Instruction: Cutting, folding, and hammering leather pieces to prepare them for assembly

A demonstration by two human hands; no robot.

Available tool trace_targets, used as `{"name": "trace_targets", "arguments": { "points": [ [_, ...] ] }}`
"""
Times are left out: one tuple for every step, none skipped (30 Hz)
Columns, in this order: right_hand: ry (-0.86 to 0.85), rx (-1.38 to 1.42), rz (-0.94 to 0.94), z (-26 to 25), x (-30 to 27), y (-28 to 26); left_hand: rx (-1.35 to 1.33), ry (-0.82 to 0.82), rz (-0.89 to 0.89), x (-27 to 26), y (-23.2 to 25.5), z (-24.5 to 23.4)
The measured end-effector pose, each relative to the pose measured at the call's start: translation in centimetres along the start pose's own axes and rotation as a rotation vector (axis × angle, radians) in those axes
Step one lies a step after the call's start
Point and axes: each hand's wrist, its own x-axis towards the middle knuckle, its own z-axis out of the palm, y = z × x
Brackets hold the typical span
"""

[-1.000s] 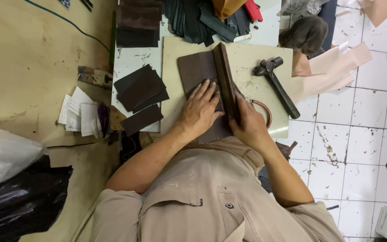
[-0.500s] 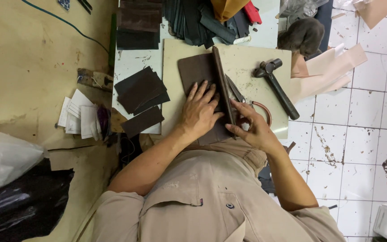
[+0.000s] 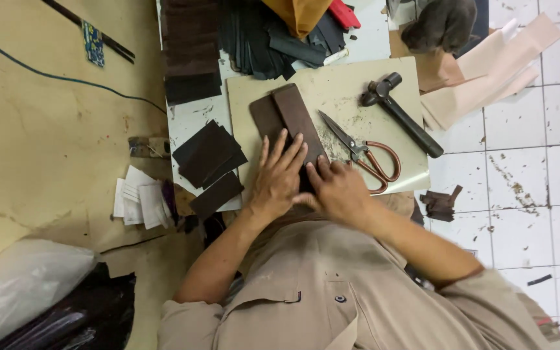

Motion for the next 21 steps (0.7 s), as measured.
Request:
{"name": "trace_targets", "arguments": {
  "points": [
    [0.006, 0.002, 0.006, -1.5, 1.6, 0.6, 0.005, -0.004, 0.005, 0.0, 0.1, -0.1],
    [-0.098, 0.278, 0.023, -3.1, 3.4, 1.3, 0.027, 0.052, -0.003, 0.1, 0.2, -0.3],
    [-0.201, 0.554, 0.038, -4.6, 5.2, 2.0, 0.049, 0.109, -0.01, 0.2, 0.2, -0.6],
    [-0.201, 0.558, 0.032, -4.9, 6.5, 1.9, 0.053, 0.11, -0.016, 0.2, 0.2, -0.3],
    [-0.029, 0.758, -0.025, -5.1, 7.8, 1.8, 0.06, 0.128, -0.033, 0.1, 0.2, 0.0],
    [0.147, 0.951, -0.083, -5.3, 9.1, 1.7, 0.066, 0.148, -0.048, 0.2, 0.1, 0.4],
    [0.147, 0.953, -0.089, -1.6, 9.0, 1.6, 0.069, 0.151, -0.051, 0.2, -0.1, 1.0],
    [0.15, 0.825, -0.085, 2.1, 8.9, 1.6, -0.028, 0.172, -0.054, 0.1, -0.3, 1.5],
    [0.154, 0.698, -0.082, 5.7, 8.8, 1.5, -0.126, 0.193, -0.056, 0.1, -0.4, 2.0],
    [0.16, 0.697, -0.091, 5.5, 8.9, 1.6, -0.117, 0.2, -0.057, 0.3, -0.8, 2.3],
    [0.159, 0.749, -0.08, 5.3, 9.0, 1.7, -0.116, 0.242, -0.027, 0.4, -1.3, 2.7],
    [0.155, 0.801, -0.061, 5.2, 8.8, 1.7, -0.12, 0.276, 0.003, 0.4, -1.6, 3.1],
    [0.158, 0.802, -0.062, 4.5, 8.2, 1.9, -0.117, 0.275, 0.005, 0.6, -1.1, 2.2],
    [0.08, 0.814, -0.062, 3.8, 7.7, 2.3, -0.157, 0.248, -0.079, 0.9, -0.5, 1.4],
    [0.002, 0.825, -0.061, 3.1, 7.2, 2.6, -0.198, 0.22, -0.162, 1.2, 0.0, 0.5],
    [-0.004, 0.825, -0.065, 1.4, 6.4, 2.4, -0.2, 0.224, -0.168, 1.7, -0.6, 1.5],
    [-0.141, 0.817, -0.003, -0.2, 5.7, 2.1, -0.148, 0.226, -0.237, 2.2, -1.3, 2.5],
    [-0.278, 0.805, 0.06, -1.7, 4.9, 1.8, -0.097, 0.226, -0.305, 2.6, -2.0, 3.6],
    [-0.284, 0.805, 0.057, -3.0, 4.0, 2.2, -0.1, 0.229, -0.31, 3.1, -2.0, 3.7],
    [-0.326, 0.943, 0.151, -4.4, 3.1, 2.6, -0.071, 0.232, -0.34, 3.6, -2.1, 3.7],
    [-0.369, 1.079, 0.248, -5.8, 2.3, 3.1, -0.042, 0.236, -0.369, 4.2, -2.2, 3.6]
  ]
}}
